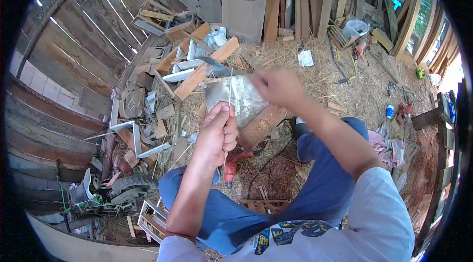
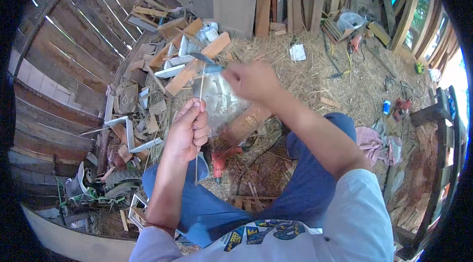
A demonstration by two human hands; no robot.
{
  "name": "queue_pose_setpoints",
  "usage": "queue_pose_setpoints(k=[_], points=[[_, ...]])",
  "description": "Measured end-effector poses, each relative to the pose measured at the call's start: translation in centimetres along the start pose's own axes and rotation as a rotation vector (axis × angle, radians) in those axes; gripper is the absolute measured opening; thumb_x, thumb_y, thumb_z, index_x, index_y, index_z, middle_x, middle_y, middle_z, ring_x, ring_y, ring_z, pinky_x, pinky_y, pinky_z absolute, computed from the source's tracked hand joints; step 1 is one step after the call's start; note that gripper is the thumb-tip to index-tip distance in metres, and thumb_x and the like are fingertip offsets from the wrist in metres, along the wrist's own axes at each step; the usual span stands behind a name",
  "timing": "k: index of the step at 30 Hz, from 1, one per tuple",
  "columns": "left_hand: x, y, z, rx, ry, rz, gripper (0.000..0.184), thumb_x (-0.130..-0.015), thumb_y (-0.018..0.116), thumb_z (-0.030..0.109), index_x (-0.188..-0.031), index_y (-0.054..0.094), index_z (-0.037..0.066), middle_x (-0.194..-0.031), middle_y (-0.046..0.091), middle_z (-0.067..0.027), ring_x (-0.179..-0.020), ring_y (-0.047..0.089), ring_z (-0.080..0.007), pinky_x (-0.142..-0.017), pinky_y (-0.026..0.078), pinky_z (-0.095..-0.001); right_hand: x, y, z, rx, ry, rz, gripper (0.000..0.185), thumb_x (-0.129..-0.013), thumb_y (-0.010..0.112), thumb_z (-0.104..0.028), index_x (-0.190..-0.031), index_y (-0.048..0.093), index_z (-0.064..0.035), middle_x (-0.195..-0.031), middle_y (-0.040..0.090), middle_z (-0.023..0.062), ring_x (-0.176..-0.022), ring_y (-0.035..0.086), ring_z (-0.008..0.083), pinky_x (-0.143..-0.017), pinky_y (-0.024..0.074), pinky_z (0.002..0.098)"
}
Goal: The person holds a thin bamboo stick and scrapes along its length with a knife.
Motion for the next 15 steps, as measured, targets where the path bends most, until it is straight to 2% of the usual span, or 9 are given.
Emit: queue_pose_setpoints(k=[1,4,6,8,12,15], points=[[-0.1,0.2,0.0,0.012,-0.002,-0.021,0.017,-0.109,0.045,0.027,-0.097,0.051,0.016,-0.063,0.030,0.0075,-0.045,0.021,-0.0027,-0.039,0.013,-0.0216,-0.8,-0.9,2.7,0.011,0.153,0.077,0.037,-0.098,0.057,-0.042,-0.082,0.065,-0.0099,-0.066,0.065,0.0157,-0.065,0.066,0.0392,-0.060,0.0520,0.0508],[0.1,0.7,-0.3,0.061,-0.042,-0.075,0.015,-0.108,0.045,0.027,-0.100,0.051,0.016,-0.064,0.033,0.0072,-0.046,0.022,-0.0021,-0.041,0.014,-0.0216,-1.3,-2.8,4.6,0.012,0.177,0.147,0.040,-0.099,0.055,-0.043,-0.082,0.065,-0.0080,-0.070,0.065,0.0177,-0.068,0.066,0.0410,-0.063,0.0520,0.0523],[-0.1,0.7,0.0,0.078,-0.037,-0.050,0.016,-0.109,0.045,0.027,-0.100,0.052,0.016,-0.065,0.033,0.0073,-0.046,0.022,-0.0022,-0.040,0.014,-0.0212,-0.4,-2.8,3.3,-0.085,0.155,0.151,0.038,-0.098,0.056,-0.042,-0.082,0.065,-0.0085,-0.069,0.065,0.0171,-0.068,0.066,0.0400,-0.061,0.0517,0.0515],[-0.2,0.4,-0.1,0.092,-0.048,-0.021,0.016,-0.109,0.046,0.027,-0.099,0.052,0.016,-0.065,0.032,0.0073,-0.046,0.022,-0.0022,-0.039,0.014,-0.0208,0.7,-2.5,0.3,-0.068,0.049,0.108,0.034,-0.097,0.059,-0.039,-0.081,0.064,-0.0092,-0.067,0.065,0.0156,-0.065,0.065,0.0389,-0.059,0.0513,0.0499],[-0.4,0.0,0.1,0.028,-0.013,-0.005,0.016,-0.109,0.046,0.027,-0.100,0.053,0.015,-0.066,0.034,0.0071,-0.045,0.022,-0.0022,-0.039,0.014,-0.0205,1.4,-1.6,-2.1,-0.086,0.000,0.048,0.031,-0.096,0.062,-0.037,-0.080,0.063,-0.0102,-0.062,0.063,0.0130,-0.058,0.064,0.0363,-0.054,0.0503,0.0471],[-0.1,0.0,0.1,0.007,-0.001,0.007,0.017,-0.109,0.046,0.027,-0.100,0.053,0.015,-0.065,0.034,0.0074,-0.045,0.023,-0.0020,-0.039,0.014,-0.0205,2.1,-1.0,-5.0,-0.030,-0.188,0.012,0.028,-0.093,0.065,-0.037,-0.078,0.062,-0.0131,-0.054,0.058,0.0099,-0.050,0.062,0.0329,-0.047,0.0482,0.0451]])
Point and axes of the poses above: each hand's wrist, its own x-axis away from the middle knuckle, its own y-axis out of the palm, z = x × y, the point moved 10 cm from there along -x, towards the middle knuckle
